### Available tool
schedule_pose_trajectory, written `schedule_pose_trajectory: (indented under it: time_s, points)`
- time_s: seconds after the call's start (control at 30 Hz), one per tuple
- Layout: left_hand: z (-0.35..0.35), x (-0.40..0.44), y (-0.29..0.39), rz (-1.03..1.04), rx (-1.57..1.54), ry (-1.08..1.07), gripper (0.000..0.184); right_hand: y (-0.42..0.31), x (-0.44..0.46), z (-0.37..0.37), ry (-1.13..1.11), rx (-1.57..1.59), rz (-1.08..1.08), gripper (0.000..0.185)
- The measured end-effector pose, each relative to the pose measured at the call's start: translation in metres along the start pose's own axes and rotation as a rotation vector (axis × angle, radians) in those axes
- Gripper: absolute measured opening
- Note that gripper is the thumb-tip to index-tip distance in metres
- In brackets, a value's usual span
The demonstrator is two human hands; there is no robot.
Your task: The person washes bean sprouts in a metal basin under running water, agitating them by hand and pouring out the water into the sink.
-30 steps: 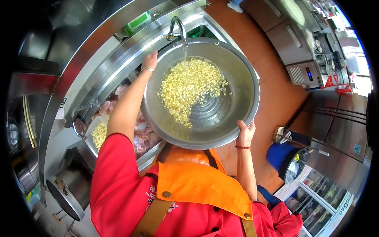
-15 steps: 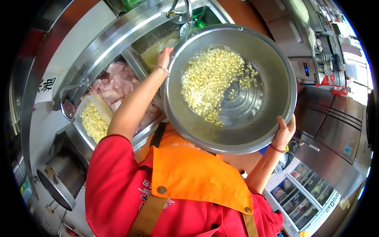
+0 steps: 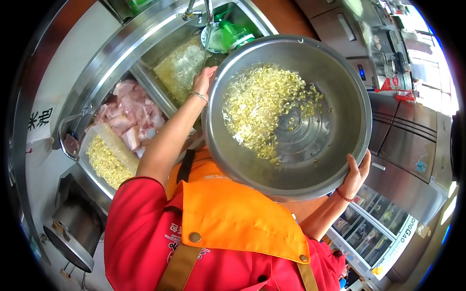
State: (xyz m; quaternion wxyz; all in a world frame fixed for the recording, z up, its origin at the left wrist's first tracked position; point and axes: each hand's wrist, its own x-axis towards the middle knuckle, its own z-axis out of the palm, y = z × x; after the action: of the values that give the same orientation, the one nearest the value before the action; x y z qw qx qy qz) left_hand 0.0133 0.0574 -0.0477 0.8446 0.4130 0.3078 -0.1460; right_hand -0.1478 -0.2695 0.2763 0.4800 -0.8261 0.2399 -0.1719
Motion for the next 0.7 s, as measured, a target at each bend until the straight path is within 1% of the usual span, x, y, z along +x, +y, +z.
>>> schedule_pose_trajectory:
  time_s: [0.17, 0.47, 0.57, 0.7]
  points:
    - [-0.001, 0.007, -0.007, 0.006, -0.012, -0.032, 0.045, -0.006, -0.006, 0.004, 0.021, 0.007, 0.012, 0.042]
    - [-0.006, 0.013, -0.006, 0.02, 0.097, -0.105, 0.041, -0.02, -0.01, 0.016, 0.026, -0.014, -0.005, 0.042]
    - [-0.016, 0.03, -0.017, 0.021, 0.133, -0.105, 0.038, -0.022, -0.008, 0.014, -0.01, -0.018, -0.001, 0.047]
    - [-0.022, 0.039, -0.031, 0.072, 0.142, -0.111, 0.038, -0.023, -0.007, 0.017, -0.02, 0.006, 0.019, 0.047]
